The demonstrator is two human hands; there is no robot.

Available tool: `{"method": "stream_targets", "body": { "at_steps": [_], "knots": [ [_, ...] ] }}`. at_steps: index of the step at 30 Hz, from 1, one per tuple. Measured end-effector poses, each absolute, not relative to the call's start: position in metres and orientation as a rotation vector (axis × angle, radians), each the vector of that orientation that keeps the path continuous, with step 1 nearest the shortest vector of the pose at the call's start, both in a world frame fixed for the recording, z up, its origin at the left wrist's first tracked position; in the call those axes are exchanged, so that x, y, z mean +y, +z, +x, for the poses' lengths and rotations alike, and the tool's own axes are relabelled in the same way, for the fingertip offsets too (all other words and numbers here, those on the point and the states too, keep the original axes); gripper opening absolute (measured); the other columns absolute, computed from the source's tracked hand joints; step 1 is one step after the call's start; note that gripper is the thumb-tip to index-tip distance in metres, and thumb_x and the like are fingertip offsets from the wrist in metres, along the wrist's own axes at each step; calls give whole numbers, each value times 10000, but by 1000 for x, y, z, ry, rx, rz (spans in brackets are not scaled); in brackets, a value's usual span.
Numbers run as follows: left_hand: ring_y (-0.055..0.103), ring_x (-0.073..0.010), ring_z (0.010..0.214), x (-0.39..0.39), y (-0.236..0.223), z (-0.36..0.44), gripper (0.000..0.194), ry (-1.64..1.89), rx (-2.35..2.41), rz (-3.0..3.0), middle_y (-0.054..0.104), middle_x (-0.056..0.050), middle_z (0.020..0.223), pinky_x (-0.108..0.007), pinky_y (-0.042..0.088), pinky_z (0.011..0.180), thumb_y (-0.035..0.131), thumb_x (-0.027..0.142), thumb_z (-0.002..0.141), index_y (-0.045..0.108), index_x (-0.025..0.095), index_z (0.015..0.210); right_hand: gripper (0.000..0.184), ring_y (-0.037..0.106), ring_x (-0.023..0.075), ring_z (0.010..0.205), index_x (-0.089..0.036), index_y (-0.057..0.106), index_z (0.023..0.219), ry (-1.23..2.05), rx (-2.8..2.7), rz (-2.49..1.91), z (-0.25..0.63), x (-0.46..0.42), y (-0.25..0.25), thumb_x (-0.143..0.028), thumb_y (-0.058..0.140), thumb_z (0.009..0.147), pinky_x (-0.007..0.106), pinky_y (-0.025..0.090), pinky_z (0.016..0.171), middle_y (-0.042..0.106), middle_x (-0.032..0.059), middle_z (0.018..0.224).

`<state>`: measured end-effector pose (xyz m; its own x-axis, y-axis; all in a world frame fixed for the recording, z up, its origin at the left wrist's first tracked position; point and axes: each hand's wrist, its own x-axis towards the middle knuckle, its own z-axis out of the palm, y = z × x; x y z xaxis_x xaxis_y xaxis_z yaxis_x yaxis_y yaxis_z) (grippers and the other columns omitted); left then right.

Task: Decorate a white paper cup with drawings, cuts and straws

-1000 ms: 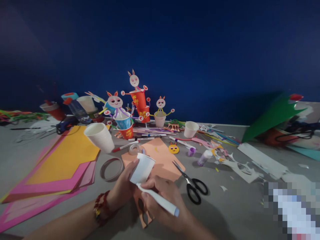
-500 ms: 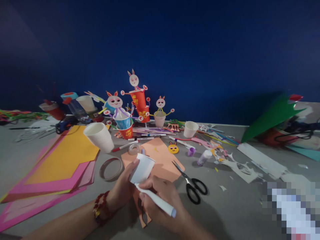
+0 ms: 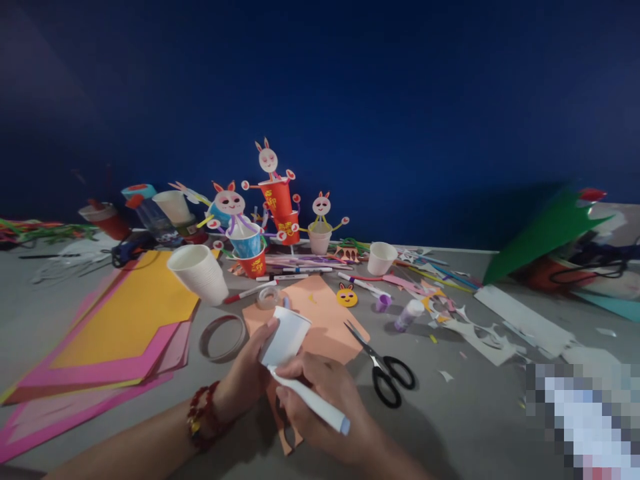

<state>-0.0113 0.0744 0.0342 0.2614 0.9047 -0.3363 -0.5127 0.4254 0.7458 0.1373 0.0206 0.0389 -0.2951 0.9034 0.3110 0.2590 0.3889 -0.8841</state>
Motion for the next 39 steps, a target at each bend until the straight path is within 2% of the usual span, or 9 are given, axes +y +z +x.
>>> {"method": "stream_targets", "body": {
  "at_steps": [5,9,13,19,24,27,32,36,39],
  "knots": [
    [631,-176,672,72,38,-11,515,1031,809,582,699,-49,807,-256,481,610,728,488,769,637,122,1121,125,677,144,643,-209,648,950,878,-1727,-1039,145,25,41,-232,536,899,216,501,591,718,3,749],
    [606,-166,613,72,37,-11,503,1001,790,615,670,-32,736,-249,451,547,705,513,780,637,135,1105,108,684,148,690,-214,608,980,865,-1625,-993,149,27,44,-257,521,932,221,515,618,715,22,825],
    [623,-165,694,72,37,-11,473,1043,824,582,679,-31,790,-231,459,582,724,472,781,638,147,1112,104,675,150,667,-224,615,996,833,-1755,-1003,148,26,39,-227,555,911,219,498,599,707,3,770],
    [616,-175,607,72,39,-12,482,959,785,592,685,-60,739,-252,455,521,687,513,792,654,123,1072,96,659,135,632,-231,602,1007,837,-1617,-977,151,29,42,-237,528,945,209,503,582,697,-2,787],
    [618,-174,588,73,35,-12,480,964,771,613,693,-65,735,-253,466,517,680,516,790,643,126,1068,116,683,135,694,-234,610,1026,785,-1648,-977,154,31,47,-218,539,935,195,518,625,699,-8,798],
    [624,-188,583,72,36,-12,516,910,776,614,686,-67,695,-256,465,498,665,547,787,638,121,1077,110,668,123,642,-232,602,1025,732,-1574,-1018,155,31,47,-231,522,950,184,515,595,693,-16,772],
    [638,-177,624,72,41,-12,497,967,737,601,697,-61,748,-254,498,559,727,502,751,659,122,1064,110,686,141,665,-228,624,998,696,-1732,-1007,156,31,44,-222,557,911,201,520,601,707,-3,797],
    [635,-188,569,73,39,-13,501,902,763,566,699,-68,699,-254,473,489,697,527,769,663,115,1052,118,682,129,647,-230,615,1003,660,-1600,-1054,155,33,44,-223,516,939,188,518,595,710,-16,767],
    [661,-186,634,74,38,-13,450,953,748,532,718,-81,749,-253,512,570,703,479,782,678,100,1024,102,683,131,620,-233,641,920,613,-1745,-1001,150,30,42,-186,564,873,189,503,577,713,-30,713]
  ]
}}
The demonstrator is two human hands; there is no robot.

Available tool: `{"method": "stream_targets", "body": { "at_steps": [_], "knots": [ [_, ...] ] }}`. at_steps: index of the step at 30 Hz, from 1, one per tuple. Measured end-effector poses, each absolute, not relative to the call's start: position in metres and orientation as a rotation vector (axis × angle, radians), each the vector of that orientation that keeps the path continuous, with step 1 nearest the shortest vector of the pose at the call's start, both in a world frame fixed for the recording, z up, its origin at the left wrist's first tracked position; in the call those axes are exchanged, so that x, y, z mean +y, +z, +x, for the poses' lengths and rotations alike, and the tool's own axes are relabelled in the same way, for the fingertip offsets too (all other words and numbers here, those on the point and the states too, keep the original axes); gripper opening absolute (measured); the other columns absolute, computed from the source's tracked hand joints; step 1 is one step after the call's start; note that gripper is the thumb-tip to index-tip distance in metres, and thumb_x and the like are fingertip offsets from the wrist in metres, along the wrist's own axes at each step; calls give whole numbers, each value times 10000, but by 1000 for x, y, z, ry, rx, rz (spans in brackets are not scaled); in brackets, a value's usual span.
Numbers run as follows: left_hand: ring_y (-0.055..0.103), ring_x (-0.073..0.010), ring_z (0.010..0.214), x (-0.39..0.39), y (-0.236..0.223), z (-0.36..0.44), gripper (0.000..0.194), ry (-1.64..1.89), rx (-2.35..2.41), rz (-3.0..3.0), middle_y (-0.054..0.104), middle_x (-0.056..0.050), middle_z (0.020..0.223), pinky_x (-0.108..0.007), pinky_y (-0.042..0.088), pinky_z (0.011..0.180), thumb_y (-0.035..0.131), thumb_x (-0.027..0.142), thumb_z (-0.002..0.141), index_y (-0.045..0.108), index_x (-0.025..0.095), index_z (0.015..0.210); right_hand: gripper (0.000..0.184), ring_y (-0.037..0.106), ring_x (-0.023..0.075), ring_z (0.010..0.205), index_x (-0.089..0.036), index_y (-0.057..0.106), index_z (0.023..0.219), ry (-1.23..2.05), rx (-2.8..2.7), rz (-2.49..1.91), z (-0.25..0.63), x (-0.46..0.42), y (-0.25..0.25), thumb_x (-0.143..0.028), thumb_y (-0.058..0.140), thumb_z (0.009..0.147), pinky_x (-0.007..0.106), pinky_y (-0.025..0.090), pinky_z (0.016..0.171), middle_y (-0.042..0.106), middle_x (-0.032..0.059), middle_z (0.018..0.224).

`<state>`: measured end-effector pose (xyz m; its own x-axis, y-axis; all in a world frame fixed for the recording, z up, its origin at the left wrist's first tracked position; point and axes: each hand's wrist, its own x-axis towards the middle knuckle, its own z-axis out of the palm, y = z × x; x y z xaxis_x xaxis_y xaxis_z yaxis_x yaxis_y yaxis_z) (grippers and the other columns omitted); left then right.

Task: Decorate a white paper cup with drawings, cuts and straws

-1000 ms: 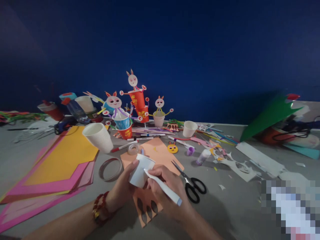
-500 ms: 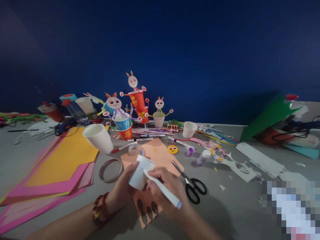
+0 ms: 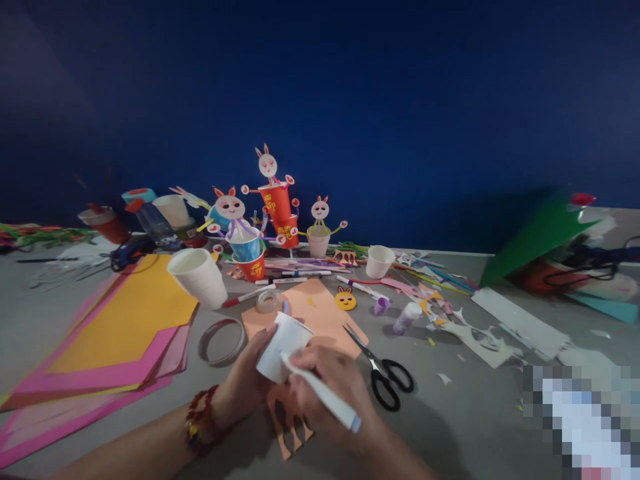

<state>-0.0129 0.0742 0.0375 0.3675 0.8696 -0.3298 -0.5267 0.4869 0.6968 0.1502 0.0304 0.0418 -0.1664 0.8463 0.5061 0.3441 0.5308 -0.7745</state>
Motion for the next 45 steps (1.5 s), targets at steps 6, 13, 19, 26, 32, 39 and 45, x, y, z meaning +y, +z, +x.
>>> {"method": "stream_targets", "body": {
  "at_steps": [6,13,19,26,32,39,45],
  "knots": [
    [639,-189,557,76,37,-15,451,880,702,557,701,-96,648,-239,468,465,599,507,846,698,83,965,120,663,125,584,-224,638,955,583,-1621,-1097,152,30,44,-215,527,912,187,499,544,708,-20,714],
    [639,-179,558,78,35,-16,440,886,672,524,719,-104,711,-233,471,446,612,492,842,699,84,978,128,685,136,607,-221,664,917,554,-1747,-1013,151,30,44,-195,552,859,194,517,573,729,-7,726],
    [655,-188,591,76,35,-15,429,900,667,521,722,-105,713,-243,490,494,604,484,858,701,82,973,109,669,148,582,-213,651,893,558,-1728,-1023,149,28,41,-214,543,878,216,507,559,703,-8,676],
    [632,-184,530,76,36,-15,440,881,656,553,716,-101,696,-248,462,455,582,499,866,702,92,981,123,644,134,546,-220,651,938,570,-1612,-1146,151,28,43,-222,534,901,203,483,514,716,-7,719],
    [639,-182,570,77,35,-15,447,889,658,538,698,-107,647,-244,484,513,554,482,879,711,64,897,106,681,151,577,-228,666,831,553,-1837,-1001,144,26,41,-207,564,850,216,500,558,720,-18,665],
    [645,-176,572,77,36,-15,426,897,655,512,714,-108,696,-236,483,488,585,468,871,703,65,943,92,668,137,531,-222,643,809,534,-1762,-1046,143,25,49,-201,561,848,200,493,520,708,-19,620],
    [649,-190,560,78,35,-16,413,899,649,507,710,-96,685,-235,453,418,593,472,863,701,83,946,105,688,142,570,-236,629,899,545,-1651,-1064,144,25,48,-210,528,886,200,512,543,734,-8,696]
  ]
}}
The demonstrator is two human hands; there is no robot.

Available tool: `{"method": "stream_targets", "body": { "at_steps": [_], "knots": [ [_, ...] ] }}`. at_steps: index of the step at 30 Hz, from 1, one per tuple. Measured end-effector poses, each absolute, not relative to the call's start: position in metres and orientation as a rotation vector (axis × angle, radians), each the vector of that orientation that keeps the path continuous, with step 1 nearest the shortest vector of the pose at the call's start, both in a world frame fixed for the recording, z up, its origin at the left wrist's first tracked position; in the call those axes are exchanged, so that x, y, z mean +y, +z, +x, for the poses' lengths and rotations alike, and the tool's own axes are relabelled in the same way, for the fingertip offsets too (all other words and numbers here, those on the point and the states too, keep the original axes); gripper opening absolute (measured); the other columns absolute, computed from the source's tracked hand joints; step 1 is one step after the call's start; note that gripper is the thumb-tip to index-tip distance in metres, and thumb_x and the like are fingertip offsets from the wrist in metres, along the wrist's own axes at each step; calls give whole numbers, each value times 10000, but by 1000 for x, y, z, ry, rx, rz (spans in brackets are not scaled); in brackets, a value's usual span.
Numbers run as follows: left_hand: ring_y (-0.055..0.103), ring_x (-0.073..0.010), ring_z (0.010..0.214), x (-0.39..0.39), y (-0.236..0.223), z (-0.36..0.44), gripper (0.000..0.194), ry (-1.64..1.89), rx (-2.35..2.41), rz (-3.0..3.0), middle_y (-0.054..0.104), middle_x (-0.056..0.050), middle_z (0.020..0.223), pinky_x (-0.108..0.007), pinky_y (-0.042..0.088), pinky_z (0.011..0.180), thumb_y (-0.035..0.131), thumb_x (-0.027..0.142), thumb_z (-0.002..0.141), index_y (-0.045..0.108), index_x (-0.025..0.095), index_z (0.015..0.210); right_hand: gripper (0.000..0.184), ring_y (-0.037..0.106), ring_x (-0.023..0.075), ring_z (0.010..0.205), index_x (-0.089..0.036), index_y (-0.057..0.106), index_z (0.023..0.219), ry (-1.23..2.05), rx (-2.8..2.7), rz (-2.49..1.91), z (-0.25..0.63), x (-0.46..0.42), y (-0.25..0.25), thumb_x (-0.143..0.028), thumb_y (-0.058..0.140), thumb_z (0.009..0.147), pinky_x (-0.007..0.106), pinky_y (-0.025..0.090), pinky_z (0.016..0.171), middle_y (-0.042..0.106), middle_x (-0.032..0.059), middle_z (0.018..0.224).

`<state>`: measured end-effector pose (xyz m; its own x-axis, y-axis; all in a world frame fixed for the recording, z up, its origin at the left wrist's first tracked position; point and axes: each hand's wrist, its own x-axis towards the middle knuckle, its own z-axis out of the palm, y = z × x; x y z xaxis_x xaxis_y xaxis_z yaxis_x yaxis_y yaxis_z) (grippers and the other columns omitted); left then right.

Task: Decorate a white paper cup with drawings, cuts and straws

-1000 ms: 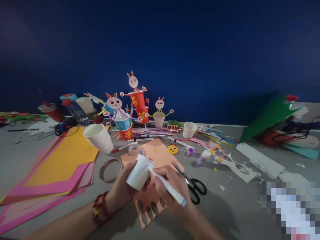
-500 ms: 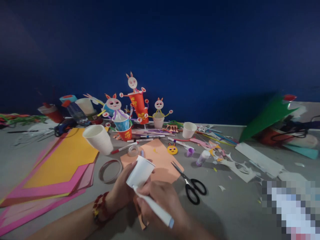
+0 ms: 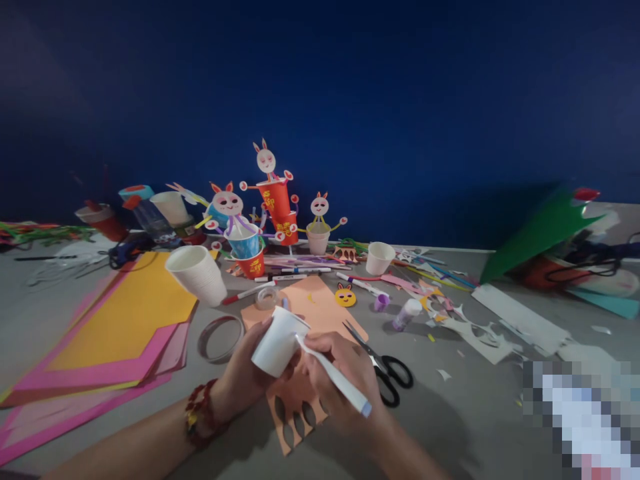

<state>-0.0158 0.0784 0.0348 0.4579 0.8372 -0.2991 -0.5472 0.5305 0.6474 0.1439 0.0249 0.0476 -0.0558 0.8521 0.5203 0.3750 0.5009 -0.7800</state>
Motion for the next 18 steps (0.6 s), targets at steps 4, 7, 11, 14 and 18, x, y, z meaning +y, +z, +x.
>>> {"method": "stream_targets", "body": {
  "at_steps": [4,7,11,14,18],
  "knots": [
    [645,-167,562,79,34,-17,419,902,622,504,731,-120,761,-234,485,476,592,465,870,698,71,965,91,695,164,574,-244,654,829,480,-1819,-1014,147,26,45,-204,572,835,214,508,535,729,-10,658],
    [648,-183,562,80,33,-17,445,874,605,510,720,-114,740,-239,473,432,567,479,879,693,68,996,121,684,151,584,-236,661,898,487,-1697,-1115,151,27,44,-217,542,887,210,509,549,723,-7,684],
    [654,-183,570,80,32,-17,425,878,611,496,720,-110,757,-241,489,444,566,472,878,692,77,977,116,670,149,573,-225,661,905,478,-1716,-1086,149,27,45,-226,548,880,213,501,544,712,-10,670],
    [653,-171,572,79,33,-17,420,888,619,501,715,-110,736,-232,501,487,573,464,877,695,68,943,113,639,132,505,-236,671,854,476,-1850,-1021,147,27,43,-205,563,844,202,474,499,702,-30,619],
    [645,-186,554,79,35,-17,461,857,609,520,721,-117,755,-235,452,411,555,503,874,693,77,983,143,670,142,581,-234,658,964,466,-1666,-1145,151,30,42,-242,527,906,201,497,532,723,-8,709]
  ]
}}
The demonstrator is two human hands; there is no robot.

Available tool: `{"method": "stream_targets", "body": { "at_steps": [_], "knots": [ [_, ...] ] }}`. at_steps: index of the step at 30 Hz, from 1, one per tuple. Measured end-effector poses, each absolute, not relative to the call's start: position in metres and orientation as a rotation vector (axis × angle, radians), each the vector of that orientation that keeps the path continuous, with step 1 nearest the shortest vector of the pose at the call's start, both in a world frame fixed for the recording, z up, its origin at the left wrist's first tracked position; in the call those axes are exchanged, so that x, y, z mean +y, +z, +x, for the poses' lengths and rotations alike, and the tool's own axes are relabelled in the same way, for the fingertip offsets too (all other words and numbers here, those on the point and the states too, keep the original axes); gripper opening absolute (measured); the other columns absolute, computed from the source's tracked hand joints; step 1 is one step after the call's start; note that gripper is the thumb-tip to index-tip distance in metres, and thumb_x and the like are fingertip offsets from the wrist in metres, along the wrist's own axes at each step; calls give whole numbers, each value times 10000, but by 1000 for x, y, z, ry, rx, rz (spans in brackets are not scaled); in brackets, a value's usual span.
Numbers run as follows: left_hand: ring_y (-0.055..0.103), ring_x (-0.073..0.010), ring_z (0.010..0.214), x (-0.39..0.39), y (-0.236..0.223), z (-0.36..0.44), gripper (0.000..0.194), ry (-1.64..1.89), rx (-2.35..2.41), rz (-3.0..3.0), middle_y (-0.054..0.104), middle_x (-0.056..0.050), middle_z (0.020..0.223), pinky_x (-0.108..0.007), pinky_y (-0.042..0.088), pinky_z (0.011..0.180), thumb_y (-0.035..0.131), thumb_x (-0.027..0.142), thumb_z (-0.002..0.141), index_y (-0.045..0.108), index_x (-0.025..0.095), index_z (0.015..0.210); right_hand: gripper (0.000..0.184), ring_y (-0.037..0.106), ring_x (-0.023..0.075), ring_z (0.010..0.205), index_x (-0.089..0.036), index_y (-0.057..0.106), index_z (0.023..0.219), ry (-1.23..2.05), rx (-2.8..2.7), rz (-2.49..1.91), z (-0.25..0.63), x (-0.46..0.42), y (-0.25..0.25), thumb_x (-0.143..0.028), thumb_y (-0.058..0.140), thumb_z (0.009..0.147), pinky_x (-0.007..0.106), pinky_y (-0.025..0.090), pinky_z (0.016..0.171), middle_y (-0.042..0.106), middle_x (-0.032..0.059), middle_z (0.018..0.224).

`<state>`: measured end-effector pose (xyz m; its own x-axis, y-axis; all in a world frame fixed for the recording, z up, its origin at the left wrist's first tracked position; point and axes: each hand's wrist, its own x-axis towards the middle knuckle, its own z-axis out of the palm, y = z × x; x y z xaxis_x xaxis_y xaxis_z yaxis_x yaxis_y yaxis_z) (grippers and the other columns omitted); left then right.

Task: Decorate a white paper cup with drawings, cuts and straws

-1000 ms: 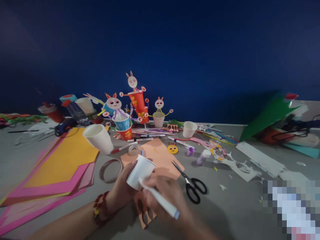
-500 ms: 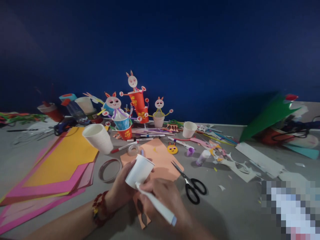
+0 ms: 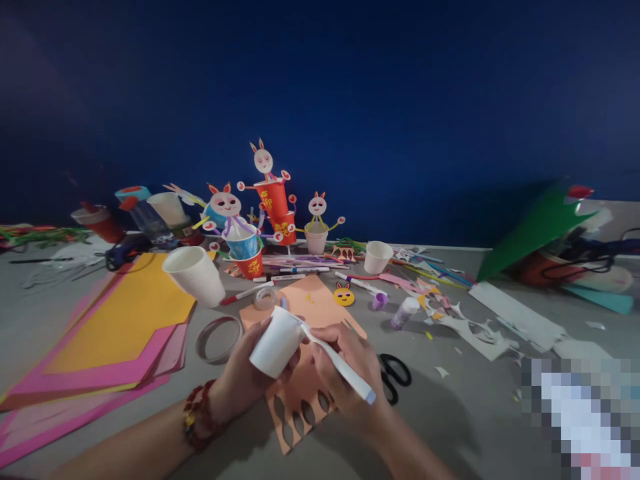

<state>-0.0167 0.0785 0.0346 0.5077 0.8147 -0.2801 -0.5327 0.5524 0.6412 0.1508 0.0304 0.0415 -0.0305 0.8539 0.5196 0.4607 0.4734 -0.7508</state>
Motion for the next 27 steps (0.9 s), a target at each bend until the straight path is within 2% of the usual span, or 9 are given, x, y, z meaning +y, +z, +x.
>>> {"method": "stream_targets", "body": {
  "at_steps": [2,5,10,14,16,18,20,23,27],
  "knots": [
    [646,-181,559,78,35,-16,439,877,612,512,716,-107,722,-235,468,448,567,486,875,695,77,972,131,673,148,581,-234,665,918,426,-1708,-1092,150,31,41,-244,541,880,203,494,523,715,-9,694],
    [645,-171,566,78,35,-16,406,886,628,503,713,-105,712,-231,479,490,588,464,868,696,78,935,136,626,135,481,-238,668,822,429,-1842,-1022,147,30,41,-248,540,868,201,461,463,670,-30,589],
    [628,-184,543,80,33,-17,447,866,614,524,692,-91,674,-237,443,422,558,501,874,691,86,974,132,680,147,579,-221,649,937,450,-1662,-1139,147,28,46,-247,524,905,208,515,532,748,16,766],
    [645,-172,586,80,33,-17,447,893,607,497,721,-112,765,-239,495,506,578,476,869,696,67,1008,108,665,135,525,-238,686,867,478,-1833,-1023,146,28,44,-223,580,850,195,499,502,744,-22,705],
    [645,-181,574,80,34,-17,455,872,599,497,724,-116,764,-237,476,452,558,486,874,699,72,1002,134,664,139,534,-231,682,923,492,-1765,-1089,148,29,43,-251,554,890,196,495,498,730,-21,691],
    [643,-190,550,81,36,-16,454,841,612,484,715,-108,713,-234,448,401,544,497,877,702,79,962,164,696,158,624,-218,666,963,490,-1661,-1169,150,29,43,-259,512,925,206,516,548,736,5,736],
    [643,-184,544,81,37,-16,436,844,629,466,714,-108,702,-232,456,415,546,483,881,700,78,936,142,709,167,664,-226,671,929,483,-1714,-1142,149,29,42,-243,533,901,216,525,585,747,13,758],
    [640,-164,549,81,37,-16,411,882,624,463,730,-120,754,-229,476,456,558,451,883,697,68,937,116,695,159,612,-239,686,874,455,-1876,-1034,148,28,41,-218,574,850,213,514,573,745,0,710],
    [642,-187,549,82,34,-17,444,859,589,481,721,-103,718,-232,446,394,536,482,885,696,78,977,151,691,151,624,-216,663,958,431,-1692,-1160,150,29,42,-250,522,918,211,521,583,751,23,779]
  ]
}}
